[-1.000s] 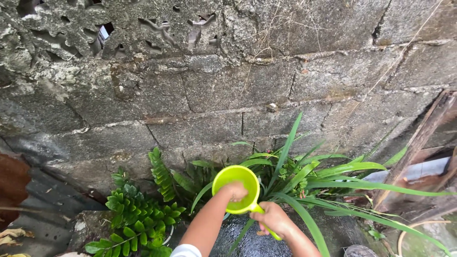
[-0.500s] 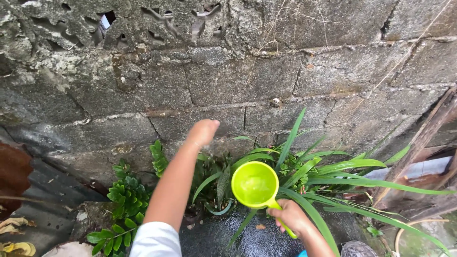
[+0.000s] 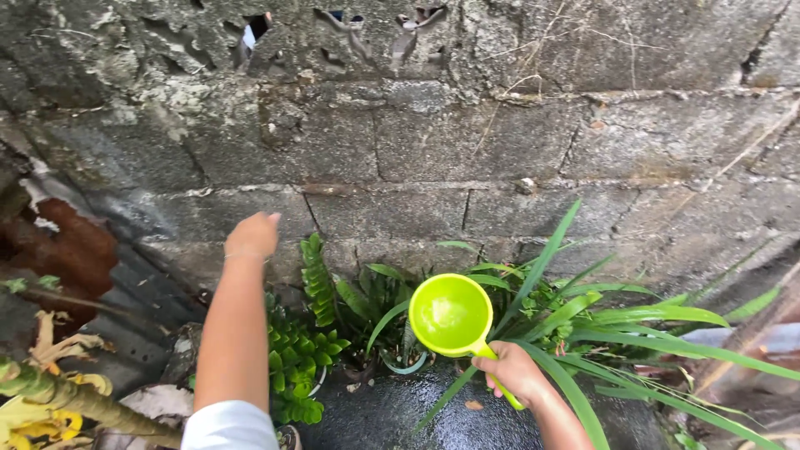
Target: Use a plastic dipper to fetch water and pour it over garden plants and the surrounding wall area.
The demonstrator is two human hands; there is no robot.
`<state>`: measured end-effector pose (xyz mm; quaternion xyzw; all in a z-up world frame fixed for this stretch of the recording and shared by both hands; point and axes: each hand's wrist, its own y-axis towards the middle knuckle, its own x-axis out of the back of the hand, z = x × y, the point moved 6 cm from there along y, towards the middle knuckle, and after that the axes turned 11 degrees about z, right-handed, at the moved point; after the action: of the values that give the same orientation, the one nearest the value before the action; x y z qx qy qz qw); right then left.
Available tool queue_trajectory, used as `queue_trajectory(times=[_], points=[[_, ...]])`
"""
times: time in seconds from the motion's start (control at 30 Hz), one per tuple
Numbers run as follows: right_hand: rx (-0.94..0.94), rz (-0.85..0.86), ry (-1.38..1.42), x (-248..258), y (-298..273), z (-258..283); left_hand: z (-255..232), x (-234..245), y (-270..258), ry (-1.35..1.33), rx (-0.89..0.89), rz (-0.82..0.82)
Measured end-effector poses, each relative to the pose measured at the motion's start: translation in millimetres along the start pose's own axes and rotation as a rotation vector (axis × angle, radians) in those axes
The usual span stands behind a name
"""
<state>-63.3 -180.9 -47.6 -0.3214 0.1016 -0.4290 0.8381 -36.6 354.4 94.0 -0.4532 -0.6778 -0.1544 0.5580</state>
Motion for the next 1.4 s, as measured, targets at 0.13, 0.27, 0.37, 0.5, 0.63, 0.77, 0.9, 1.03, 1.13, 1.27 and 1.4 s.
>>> queue_trajectory(times=[0.13,0.27,0.37,0.5,0.63,0.77,0.9,1.03,1.13,1.27,1.4], points=[[-0.035,0.029,-0.067,-12.2,-6.6,15.9,75.2,-1.8,-13.2,0.002,0.251,0.036],[-0.036,0.048,-0.117,-17.4,-3.7,17.8,128.3,-11.6,-15.7,0.026,0.373,0.007],[-0.032,0.050,-0.131,-17.6,-4.2,18.1,133.1,-22.7,-13.1,0.078,0.388,0.040],[-0.003,0.045,-0.105,-15.0,-5.1,15.6,54.8,-44.0,-20.8,0.163,0.189,-0.031],[-0.023,0.017,-0.080,-13.1,-14.7,19.7,-104.8,-62.6,-102.2,0.094,-0.133,0.222],[-0.022,-0.009,-0.093,-8.3,-15.5,17.4,-215.4,-153.9,-117.8,0.216,-0.551,0.442],[0.028,-0.036,-0.024,-2.1,-10.9,7.5,-260.7,-306.4,-61.5,0.360,-0.804,0.382],[0.011,-0.052,-0.001,7.1,-13.1,-1.3,-266.1,-360.3,-72.3,0.445,-0.547,0.540],[0.043,-0.056,0.056,12.7,-14.7,-13.9,-264.5,-373.8,-95.1,0.428,-0.460,0.704],[0.019,-0.072,0.142,24.1,-20.0,-32.3,-278.9,-431.7,-69.1,-0.026,-0.468,0.941],[-0.010,-0.076,0.211,36.6,-24.1,-44.8,-318.7,-323.2,-90.7,0.033,-0.632,0.858]])
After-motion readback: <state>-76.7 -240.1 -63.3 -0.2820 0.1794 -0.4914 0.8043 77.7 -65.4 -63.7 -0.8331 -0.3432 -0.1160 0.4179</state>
